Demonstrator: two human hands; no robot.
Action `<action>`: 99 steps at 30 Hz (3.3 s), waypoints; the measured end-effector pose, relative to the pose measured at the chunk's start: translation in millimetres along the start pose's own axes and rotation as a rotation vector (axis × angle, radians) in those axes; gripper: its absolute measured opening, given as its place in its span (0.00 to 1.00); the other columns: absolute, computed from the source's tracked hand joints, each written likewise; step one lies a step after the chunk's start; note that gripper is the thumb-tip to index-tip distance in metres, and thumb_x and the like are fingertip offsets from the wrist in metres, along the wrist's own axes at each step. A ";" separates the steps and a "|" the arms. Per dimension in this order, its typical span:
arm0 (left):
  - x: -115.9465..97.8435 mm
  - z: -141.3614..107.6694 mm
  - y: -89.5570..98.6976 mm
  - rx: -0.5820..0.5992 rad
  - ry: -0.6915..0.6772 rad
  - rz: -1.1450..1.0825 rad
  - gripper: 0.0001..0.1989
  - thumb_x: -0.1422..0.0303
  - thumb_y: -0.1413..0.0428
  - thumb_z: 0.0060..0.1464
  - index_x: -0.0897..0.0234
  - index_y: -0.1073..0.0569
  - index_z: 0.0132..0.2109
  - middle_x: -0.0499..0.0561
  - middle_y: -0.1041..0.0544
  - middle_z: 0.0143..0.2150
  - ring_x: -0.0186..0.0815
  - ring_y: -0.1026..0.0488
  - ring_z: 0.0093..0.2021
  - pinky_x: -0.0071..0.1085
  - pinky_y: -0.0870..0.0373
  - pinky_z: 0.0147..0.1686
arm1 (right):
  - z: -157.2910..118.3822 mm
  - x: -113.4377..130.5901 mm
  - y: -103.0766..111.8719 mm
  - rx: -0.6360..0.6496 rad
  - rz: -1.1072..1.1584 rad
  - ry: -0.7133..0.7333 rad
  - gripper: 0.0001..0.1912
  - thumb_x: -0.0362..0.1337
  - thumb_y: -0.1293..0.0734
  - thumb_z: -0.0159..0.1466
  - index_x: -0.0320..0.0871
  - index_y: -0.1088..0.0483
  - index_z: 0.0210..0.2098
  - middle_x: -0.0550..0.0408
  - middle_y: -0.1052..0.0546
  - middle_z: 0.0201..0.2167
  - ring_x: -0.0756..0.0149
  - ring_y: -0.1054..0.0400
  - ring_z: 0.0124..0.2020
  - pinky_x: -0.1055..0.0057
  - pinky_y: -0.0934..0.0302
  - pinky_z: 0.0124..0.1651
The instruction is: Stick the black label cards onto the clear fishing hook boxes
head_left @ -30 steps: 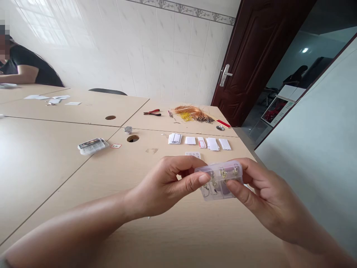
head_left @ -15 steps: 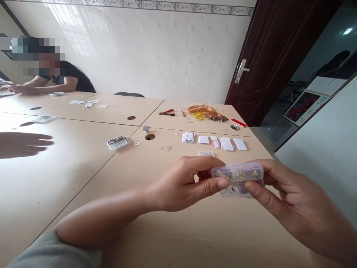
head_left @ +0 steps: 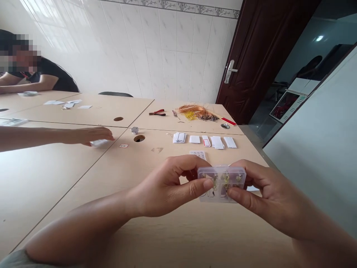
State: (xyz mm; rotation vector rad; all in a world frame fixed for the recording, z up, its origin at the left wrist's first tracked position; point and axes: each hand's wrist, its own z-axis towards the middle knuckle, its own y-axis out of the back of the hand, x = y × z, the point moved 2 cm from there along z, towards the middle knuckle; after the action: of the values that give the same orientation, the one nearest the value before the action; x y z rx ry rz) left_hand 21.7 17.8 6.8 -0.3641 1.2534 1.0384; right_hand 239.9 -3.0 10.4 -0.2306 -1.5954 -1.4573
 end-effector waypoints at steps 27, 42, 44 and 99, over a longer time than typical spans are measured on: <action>29.2 24.2 -9.6 -0.321 0.570 -0.841 0.19 0.58 0.53 0.68 0.68 0.27 0.53 0.66 0.16 0.48 0.44 0.16 0.37 0.35 0.17 0.32 | 4.0 -76.6 26.0 -0.240 -0.354 -0.422 0.17 0.41 0.32 0.69 0.46 0.27 0.56 0.48 0.21 0.54 0.59 0.23 0.48 0.58 0.27 0.51; 18.3 16.5 -11.2 -0.371 0.575 -0.839 0.18 0.61 0.51 0.68 0.66 0.26 0.56 0.63 0.15 0.49 0.47 0.15 0.44 0.36 0.14 0.36 | -8.4 -139.5 -3.1 -0.205 -0.363 -0.601 0.17 0.42 0.32 0.70 0.44 0.29 0.56 0.47 0.25 0.57 0.57 0.27 0.54 0.52 0.30 0.56; 18.2 16.1 -11.5 -0.365 0.576 -0.828 0.18 0.62 0.51 0.68 0.66 0.26 0.56 0.64 0.16 0.49 0.47 0.15 0.44 0.36 0.14 0.36 | -8.7 -137.5 -4.3 -0.205 -0.329 -0.615 0.16 0.42 0.32 0.70 0.43 0.28 0.55 0.48 0.25 0.56 0.58 0.27 0.53 0.53 0.29 0.55; 3.0 -7.2 -3.8 -0.021 0.110 -0.269 0.10 0.58 0.41 0.64 0.59 0.26 0.44 0.52 0.22 0.48 0.40 0.25 0.48 0.33 0.24 0.45 | -6.7 24.6 -23.6 -0.251 0.343 0.043 0.28 0.30 0.33 0.69 0.67 0.39 0.60 0.61 0.21 0.51 0.73 0.21 0.40 0.79 0.24 0.37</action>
State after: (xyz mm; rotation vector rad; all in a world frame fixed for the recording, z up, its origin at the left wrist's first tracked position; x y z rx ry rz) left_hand 20.3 11.9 0.6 -0.5952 1.2526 0.8108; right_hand 213.8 -26.0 10.9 -0.5843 -1.2624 -1.3764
